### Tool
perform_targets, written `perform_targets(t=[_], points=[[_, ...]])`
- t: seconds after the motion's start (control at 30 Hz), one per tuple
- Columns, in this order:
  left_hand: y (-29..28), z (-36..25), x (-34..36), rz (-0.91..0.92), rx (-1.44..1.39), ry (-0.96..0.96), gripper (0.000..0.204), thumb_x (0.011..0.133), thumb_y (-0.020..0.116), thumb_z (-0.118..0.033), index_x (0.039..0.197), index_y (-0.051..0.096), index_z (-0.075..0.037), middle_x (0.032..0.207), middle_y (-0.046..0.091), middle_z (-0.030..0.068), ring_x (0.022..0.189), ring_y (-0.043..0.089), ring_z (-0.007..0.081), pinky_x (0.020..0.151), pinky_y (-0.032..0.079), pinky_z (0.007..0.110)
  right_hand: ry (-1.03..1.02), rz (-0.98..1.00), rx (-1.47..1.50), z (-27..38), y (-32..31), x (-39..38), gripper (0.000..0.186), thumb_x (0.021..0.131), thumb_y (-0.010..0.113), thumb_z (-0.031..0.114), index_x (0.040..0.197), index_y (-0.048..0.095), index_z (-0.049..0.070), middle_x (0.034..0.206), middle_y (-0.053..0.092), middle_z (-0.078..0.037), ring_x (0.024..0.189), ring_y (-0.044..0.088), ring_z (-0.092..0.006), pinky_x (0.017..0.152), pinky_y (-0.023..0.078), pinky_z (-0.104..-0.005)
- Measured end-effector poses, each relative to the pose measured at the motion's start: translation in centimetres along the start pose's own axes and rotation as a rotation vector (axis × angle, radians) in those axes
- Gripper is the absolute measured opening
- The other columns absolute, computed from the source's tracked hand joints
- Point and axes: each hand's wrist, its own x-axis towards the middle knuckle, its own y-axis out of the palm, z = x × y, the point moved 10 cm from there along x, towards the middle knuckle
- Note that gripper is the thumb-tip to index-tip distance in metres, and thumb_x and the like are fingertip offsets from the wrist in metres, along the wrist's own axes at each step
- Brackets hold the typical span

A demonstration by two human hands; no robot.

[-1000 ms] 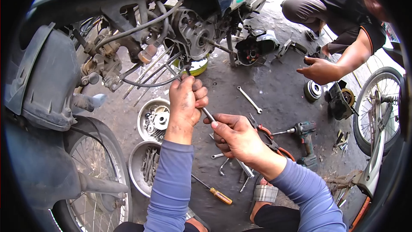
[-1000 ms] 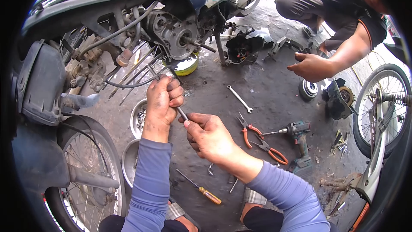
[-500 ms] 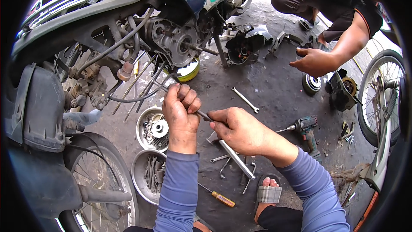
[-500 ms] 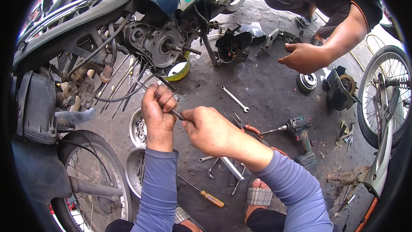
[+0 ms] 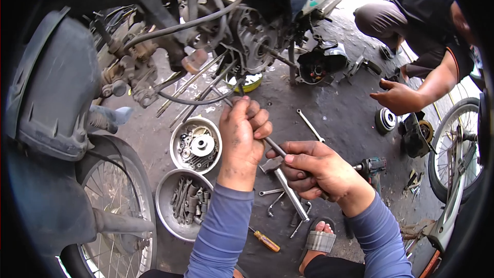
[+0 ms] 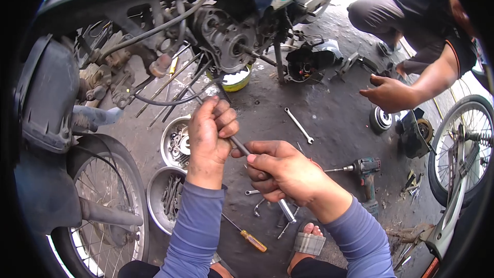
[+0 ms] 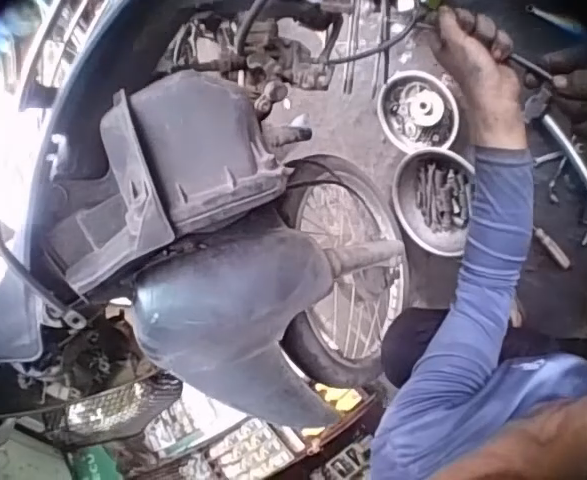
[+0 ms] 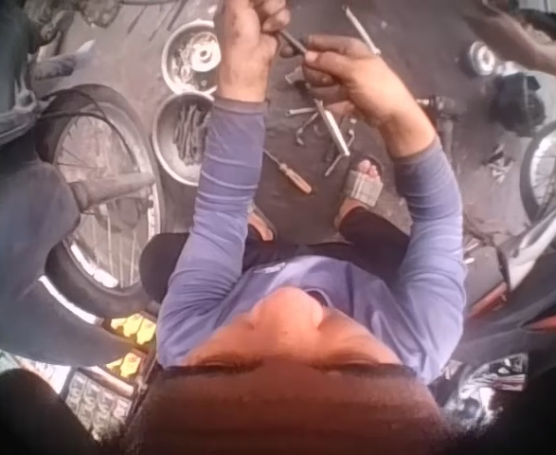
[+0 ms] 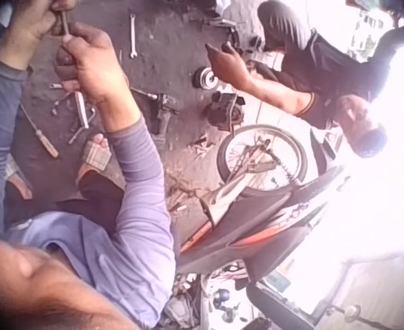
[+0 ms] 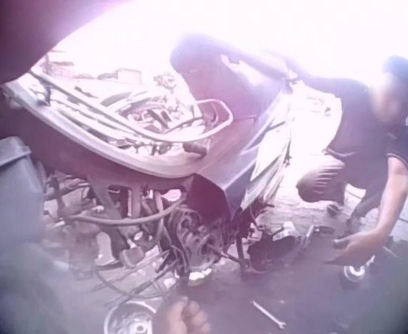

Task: Disassembling motorcycle engine components using manual and power tools.

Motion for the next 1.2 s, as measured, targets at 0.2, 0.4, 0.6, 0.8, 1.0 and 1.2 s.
perform_targets(t=[0.2, 0.4, 0.6, 0.8, 1.0, 1.2], points=[[2.2, 0.0, -0.4, 0.022, -0.101, 0.042, 0.013, 0.096, 0.048, -0.008, 0.087, 0.042, -0.014, 0.063, 0.031, -0.0049, 0.049, 0.028, 0.0057, 0.045, 0.026, 0.023, 0.057, -0.148, 0.086, 1.6, -1.1, -0.5, 0.029, 0.097, 0.046, 0.011, 0.120, 0.051, -0.007, 0.063, 0.030, 0.007, 0.045, 0.023, -0.0010, 0.036, 0.016, -0.0188], [1.8, -0.7, 0.9, 0.102, -0.087, -0.038, 0.016, 0.095, 0.049, -0.009, 0.080, 0.042, -0.013, 0.063, 0.031, -0.0051, 0.049, 0.026, 0.0050, 0.043, 0.023, 0.023, -0.064, -0.162, 0.085, 0.8, 0.1, -0.2, 0.030, 0.097, 0.046, 0.010, 0.122, 0.049, -0.007, 0.064, 0.032, 0.007, 0.047, 0.026, -0.0006, 0.037, 0.017, -0.0169], [1.7, -0.5, 1.2, 0.106, -0.043, -0.051, 0.020, 0.094, 0.051, -0.010, 0.084, 0.035, -0.017, 0.063, 0.030, -0.0050, 0.047, 0.024, 0.0057, 0.041, 0.021, 0.024, -0.084, -0.011, 0.317, 0.6, 1.1, 0.7, 0.031, 0.098, 0.044, 0.010, 0.123, 0.048, -0.007, 0.065, 0.032, 0.005, 0.047, 0.025, -0.0006, 0.036, 0.018, -0.0159], [1.2, -0.9, 0.9, 0.081, 0.088, -0.082, 0.018, 0.093, 0.048, -0.008, 0.080, 0.039, -0.017, 0.061, 0.029, -0.0071, 0.047, 0.023, 0.0035, 0.041, 0.020, 0.022, -0.099, 0.006, 0.425, -0.6, 1.6, 0.9, 0.026, 0.098, 0.045, 0.011, 0.118, 0.050, -0.004, 0.065, 0.031, 0.005, 0.047, 0.024, -0.0007, 0.036, 0.018, -0.0167], [1.1, -1.2, 0.7, 0.109, 0.172, -0.158, 0.018, 0.094, 0.044, -0.008, 0.079, 0.038, -0.016, 0.061, 0.027, -0.0077, 0.047, 0.023, 0.0034, 0.041, 0.020, 0.021, -0.103, -0.104, 0.343, -1.2, 2.5, 0.9, 0.023, 0.098, 0.047, 0.014, 0.115, 0.050, -0.001, 0.066, 0.032, 0.005, 0.048, 0.024, -0.0012, 0.038, 0.019, -0.0181], [1.3, -0.4, 1.3, 0.088, 0.141, -0.073, 0.020, 0.094, 0.046, -0.008, 0.077, 0.038, -0.014, 0.062, 0.027, -0.0071, 0.048, 0.024, 0.0033, 0.041, 0.020, 0.021, -0.102, -0.045, 0.154, 1.0, 0.6, 0.5, 0.023, 0.100, 0.044, 0.013, 0.116, 0.049, -0.002, 0.066, 0.032, 0.006, 0.048, 0.025, -0.0012, 0.039, 0.018, -0.0187]])
